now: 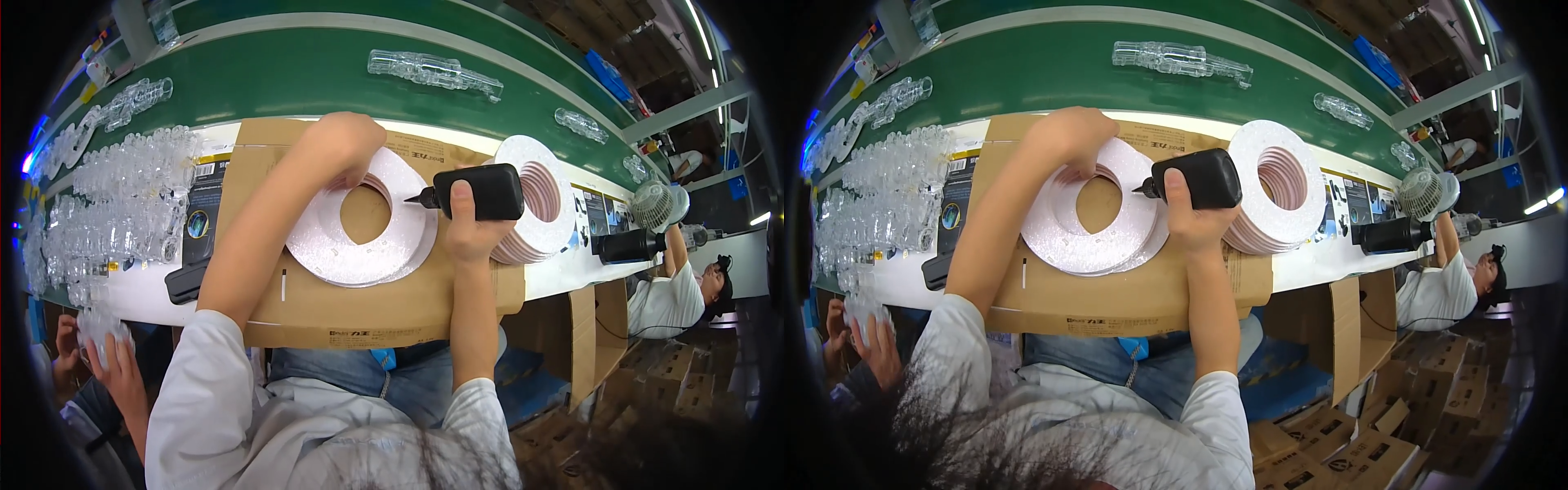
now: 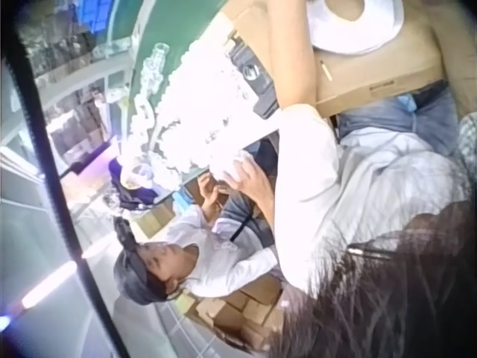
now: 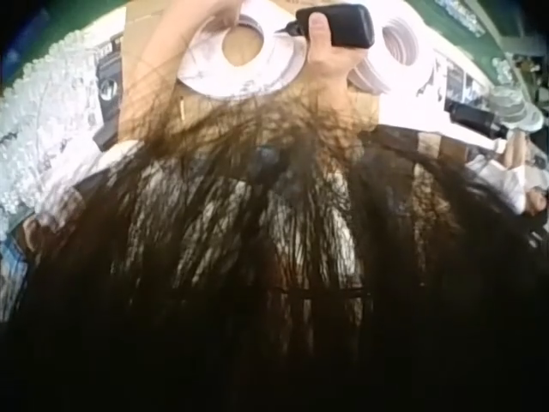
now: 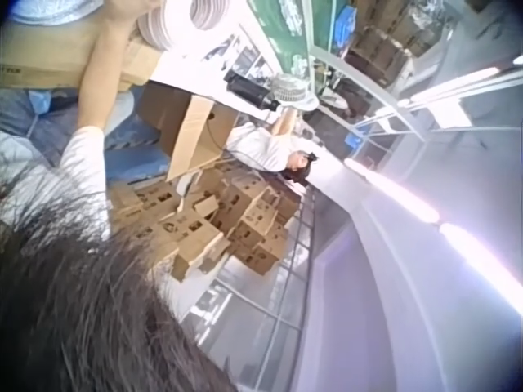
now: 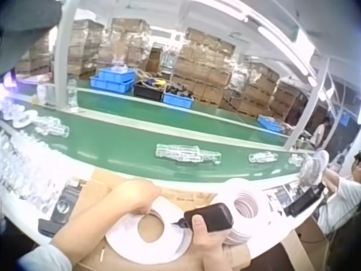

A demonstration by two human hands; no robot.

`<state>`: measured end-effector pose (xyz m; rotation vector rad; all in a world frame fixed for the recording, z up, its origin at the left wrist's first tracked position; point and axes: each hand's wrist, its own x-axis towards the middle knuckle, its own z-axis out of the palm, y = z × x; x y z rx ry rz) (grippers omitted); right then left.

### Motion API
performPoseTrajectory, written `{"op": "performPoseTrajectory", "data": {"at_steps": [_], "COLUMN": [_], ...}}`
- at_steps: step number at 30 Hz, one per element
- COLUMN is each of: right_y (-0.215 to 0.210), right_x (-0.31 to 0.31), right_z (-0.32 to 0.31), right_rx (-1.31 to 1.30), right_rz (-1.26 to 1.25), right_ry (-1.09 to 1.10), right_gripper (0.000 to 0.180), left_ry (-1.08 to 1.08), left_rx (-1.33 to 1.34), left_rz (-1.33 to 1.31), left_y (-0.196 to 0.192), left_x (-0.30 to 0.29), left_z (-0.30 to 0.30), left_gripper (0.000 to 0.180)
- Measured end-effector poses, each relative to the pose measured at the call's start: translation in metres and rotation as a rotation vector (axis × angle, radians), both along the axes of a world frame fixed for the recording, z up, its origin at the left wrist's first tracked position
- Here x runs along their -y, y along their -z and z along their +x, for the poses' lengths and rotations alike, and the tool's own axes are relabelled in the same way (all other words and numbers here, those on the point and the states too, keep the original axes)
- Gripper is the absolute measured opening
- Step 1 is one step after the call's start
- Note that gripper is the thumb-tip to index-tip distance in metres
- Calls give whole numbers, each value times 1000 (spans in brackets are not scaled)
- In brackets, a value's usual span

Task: Applying sealant or glue to circular components for light fixtures on an assembly line.

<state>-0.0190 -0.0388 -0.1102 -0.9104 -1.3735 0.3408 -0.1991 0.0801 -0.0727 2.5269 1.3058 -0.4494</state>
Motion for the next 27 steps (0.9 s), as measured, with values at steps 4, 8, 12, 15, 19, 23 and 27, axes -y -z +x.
{"op": "performPoseTrajectory", "data": {"at_steps": [4,8,12,15,19,23,27], "right_y": [2,4,7,10,12,11,11], "right_x": [-2,-4,-10,-6,-6,-8,-6], "right_z": [-3,-3,-1,1,0,-1,-1], "right_rx": [-7,-89,-20,-94,-108,-69,-114], "right_rz": [24,-32,48,-66,-75,-13,-59], "right_ry": [15,18,47,2,-16,-3,-54], "right_gripper": [15,16,16,14,13,13,10], "left_ry": [2,4,18,-2,-19,-20,-9], "left_rx": [-2,-4,41,35,31,25,64], "left_rz": [-7,35,59,41,8,-13,40], "left_y": [-2,4,10,1,-6,-8,-5], "left_x": [-1,-4,-6,0,1,1,1], "left_z": [0,2,-1,1,1,0,-2], "left_gripper": [45,31,32,34,43,50,45]}}
